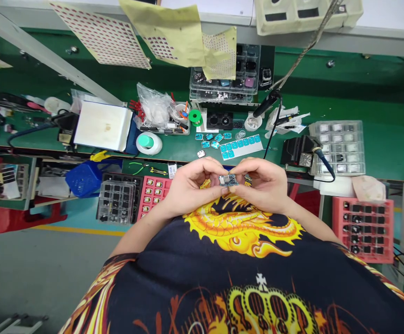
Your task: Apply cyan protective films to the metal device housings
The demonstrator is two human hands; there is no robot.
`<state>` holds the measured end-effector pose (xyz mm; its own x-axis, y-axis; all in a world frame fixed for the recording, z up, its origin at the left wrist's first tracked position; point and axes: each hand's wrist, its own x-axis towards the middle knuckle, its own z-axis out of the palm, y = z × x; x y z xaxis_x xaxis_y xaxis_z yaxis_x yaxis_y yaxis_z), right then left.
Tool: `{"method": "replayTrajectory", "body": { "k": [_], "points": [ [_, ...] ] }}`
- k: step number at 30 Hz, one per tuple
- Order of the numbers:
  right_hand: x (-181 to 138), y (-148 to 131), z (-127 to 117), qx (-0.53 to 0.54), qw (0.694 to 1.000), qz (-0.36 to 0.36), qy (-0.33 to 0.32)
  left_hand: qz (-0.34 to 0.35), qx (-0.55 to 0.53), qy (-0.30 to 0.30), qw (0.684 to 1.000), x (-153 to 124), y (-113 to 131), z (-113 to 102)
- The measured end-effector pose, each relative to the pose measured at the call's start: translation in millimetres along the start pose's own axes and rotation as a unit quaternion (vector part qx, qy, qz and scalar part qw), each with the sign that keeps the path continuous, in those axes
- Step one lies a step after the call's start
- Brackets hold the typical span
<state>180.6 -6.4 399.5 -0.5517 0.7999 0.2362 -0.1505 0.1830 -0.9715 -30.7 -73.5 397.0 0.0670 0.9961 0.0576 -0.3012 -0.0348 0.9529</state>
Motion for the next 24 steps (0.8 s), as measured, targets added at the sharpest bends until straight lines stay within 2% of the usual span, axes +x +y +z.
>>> {"method": "replayTrajectory", "body": {
  "k": [15, 24],
  "points": [
    [1.7, -1.9, 2.6, -0.032, 0.999, -0.021, 0.000, 0.001, -0.019, -0.001, 1.000, 0.4, -3.4, 0.2],
    [-1.1, -2.4, 1.9, 0.006, 0.998, 0.056, 0.022, -0.028, -0.002, 0.004, 1.000, -3.8, 2.2, 4.7]
  ]
}}
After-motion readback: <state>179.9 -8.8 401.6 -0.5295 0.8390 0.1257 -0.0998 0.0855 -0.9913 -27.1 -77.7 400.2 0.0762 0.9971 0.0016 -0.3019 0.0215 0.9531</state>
